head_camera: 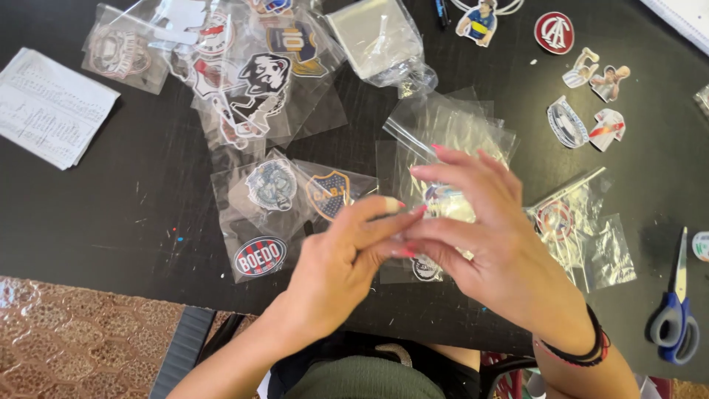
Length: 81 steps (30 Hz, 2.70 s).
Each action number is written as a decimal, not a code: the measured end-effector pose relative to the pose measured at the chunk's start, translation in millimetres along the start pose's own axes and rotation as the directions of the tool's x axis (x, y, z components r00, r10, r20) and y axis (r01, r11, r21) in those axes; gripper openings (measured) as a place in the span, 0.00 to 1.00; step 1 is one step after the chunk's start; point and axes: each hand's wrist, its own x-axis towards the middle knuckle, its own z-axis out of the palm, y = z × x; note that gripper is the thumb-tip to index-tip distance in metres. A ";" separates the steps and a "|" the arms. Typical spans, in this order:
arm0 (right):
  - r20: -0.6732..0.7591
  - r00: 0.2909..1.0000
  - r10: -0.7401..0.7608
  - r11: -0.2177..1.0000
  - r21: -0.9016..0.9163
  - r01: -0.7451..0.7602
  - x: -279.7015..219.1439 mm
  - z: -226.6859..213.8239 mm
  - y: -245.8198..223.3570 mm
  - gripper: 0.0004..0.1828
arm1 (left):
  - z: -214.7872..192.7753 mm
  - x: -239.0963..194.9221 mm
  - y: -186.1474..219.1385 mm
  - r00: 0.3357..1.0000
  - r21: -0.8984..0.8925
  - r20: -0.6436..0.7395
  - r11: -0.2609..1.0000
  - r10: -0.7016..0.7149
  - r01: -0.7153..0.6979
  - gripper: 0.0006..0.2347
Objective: The person sorts and places individual stickers into small plastic bags by hand, then gathers the bagged stickers into a larger plastic bag.
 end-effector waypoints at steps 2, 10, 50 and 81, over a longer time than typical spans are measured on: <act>0.180 0.982 -0.055 0.994 0.103 0.037 0.7 0.7 2.2 0.07 | 1.2 -10.1 -9.6 0.961 0.051 0.081 0.962 0.263 -0.268 0.16; 0.522 0.849 0.080 0.921 0.287 -0.263 -3.1 -6.2 -3.9 0.16 | -15.7 -27.9 -9.0 0.981 -0.210 -0.047 0.958 0.190 -0.195 0.19; 0.319 0.819 0.476 0.754 0.331 -0.567 119.7 121.0 45.1 0.13 | -240.9 129.9 -107.7 0.973 0.641 -0.213 0.738 -0.090 0.209 0.32; -0.246 0.856 0.456 0.856 0.385 -0.345 190.1 174.3 127.7 0.21 | -250.3 126.5 -127.3 0.946 0.883 -0.184 0.467 0.266 0.041 0.34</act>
